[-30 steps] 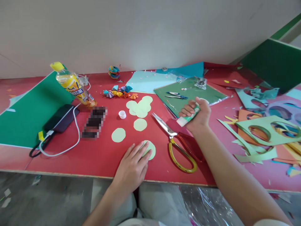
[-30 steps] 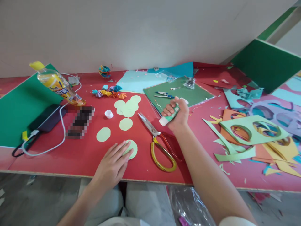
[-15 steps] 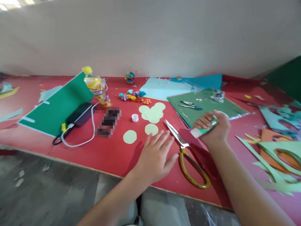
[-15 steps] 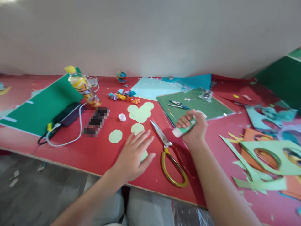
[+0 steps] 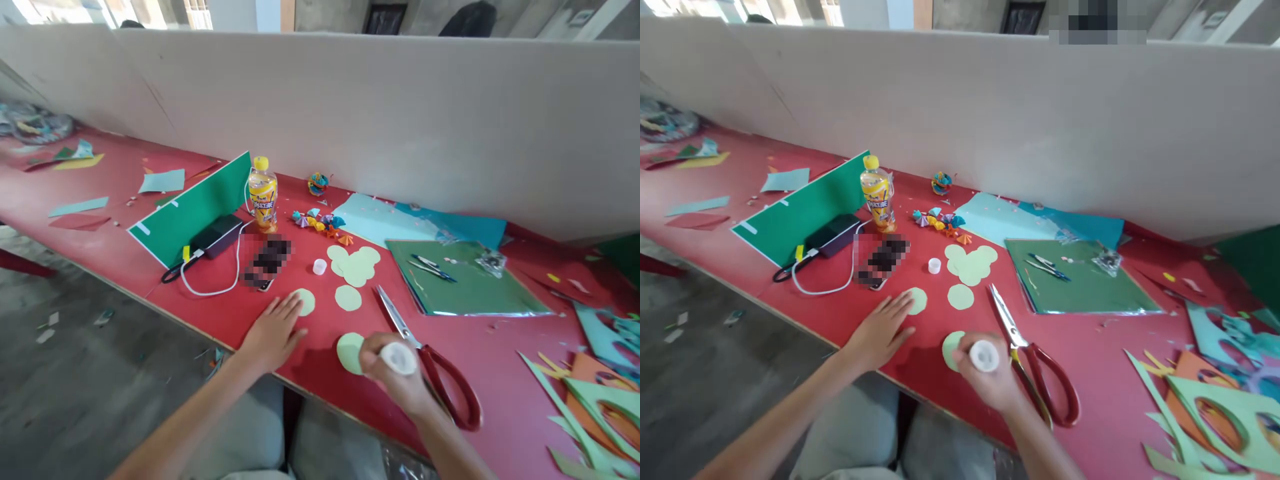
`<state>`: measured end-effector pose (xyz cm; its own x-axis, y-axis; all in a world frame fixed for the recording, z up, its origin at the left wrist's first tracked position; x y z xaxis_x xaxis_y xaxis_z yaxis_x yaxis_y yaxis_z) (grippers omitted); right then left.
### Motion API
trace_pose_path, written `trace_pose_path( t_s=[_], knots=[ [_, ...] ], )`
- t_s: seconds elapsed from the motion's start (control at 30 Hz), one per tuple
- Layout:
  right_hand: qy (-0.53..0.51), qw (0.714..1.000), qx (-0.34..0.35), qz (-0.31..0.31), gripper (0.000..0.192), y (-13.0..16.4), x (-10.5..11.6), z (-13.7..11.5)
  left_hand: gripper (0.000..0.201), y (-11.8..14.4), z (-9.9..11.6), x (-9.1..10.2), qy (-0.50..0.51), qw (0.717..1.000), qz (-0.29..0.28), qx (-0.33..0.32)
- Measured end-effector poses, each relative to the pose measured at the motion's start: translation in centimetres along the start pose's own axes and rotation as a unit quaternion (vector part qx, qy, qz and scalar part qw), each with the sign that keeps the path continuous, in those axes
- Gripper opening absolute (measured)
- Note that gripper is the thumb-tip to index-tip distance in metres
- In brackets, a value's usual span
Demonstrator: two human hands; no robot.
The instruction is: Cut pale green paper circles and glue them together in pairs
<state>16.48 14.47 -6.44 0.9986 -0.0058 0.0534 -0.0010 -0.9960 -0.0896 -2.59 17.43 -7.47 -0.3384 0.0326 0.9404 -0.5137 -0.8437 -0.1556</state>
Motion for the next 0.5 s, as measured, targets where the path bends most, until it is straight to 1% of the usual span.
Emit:
trace_pose_path(
  t_s=[0.03, 0.1, 0.2, 0.27, 0.37, 0.43, 0.5],
  knots=[
    [0.013, 1.000, -0.004, -0.024, 0.022, 0.3, -1.2, 0.2, 0.053, 1.2, -0.9, 0.0, -0.025, 1.000, 0.000, -0.005],
    [0.003, 0.999, -0.027, -0.035, 0.027, 0.2, -2.8, 1.1, 0.056, 3.2, -1.7, -0.1, -0.063, 0.998, 0.023, -0.020],
    [-0.047, 0.997, -0.059, 0.008, 0.029, -1.1, -3.5, 2.5, 0.058, 4.8, -1.3, -0.2, -0.085, 0.994, 0.065, -0.031],
    [-0.058, 0.996, -0.048, 0.046, 0.029, -2.2, -3.2, 3.0, 0.057, 4.9, -0.8, -0.3, -0.091, 0.992, 0.082, -0.021],
    [-0.054, 0.993, -0.025, 0.098, 0.027, -3.0, -1.8, 3.4, 0.057, 4.8, -0.6, -0.5, -0.108, 0.990, 0.091, -0.001],
    [-0.056, 0.990, -0.018, 0.125, 0.026, -2.4, -0.8, 3.4, 0.057, 4.7, -0.6, -0.7, -0.117, 0.989, 0.089, 0.003],
    [-0.042, 0.990, -0.012, 0.137, 0.026, -1.3, -0.4, 3.2, 0.057, 4.6, -0.6, -0.8, -0.121, 0.989, 0.086, 0.003]
  ],
)
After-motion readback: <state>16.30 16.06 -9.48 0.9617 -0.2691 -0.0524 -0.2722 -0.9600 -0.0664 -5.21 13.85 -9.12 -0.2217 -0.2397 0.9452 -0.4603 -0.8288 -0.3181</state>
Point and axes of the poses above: each hand's wrist, its own y-axis away from the middle knuckle, its own x-axis out of the back of the hand, z = x × y, the point moved 6 cm from there along -y, towards the middle knuckle, and after that the axes turned 5 degrees about z, right-handed, at the moved point
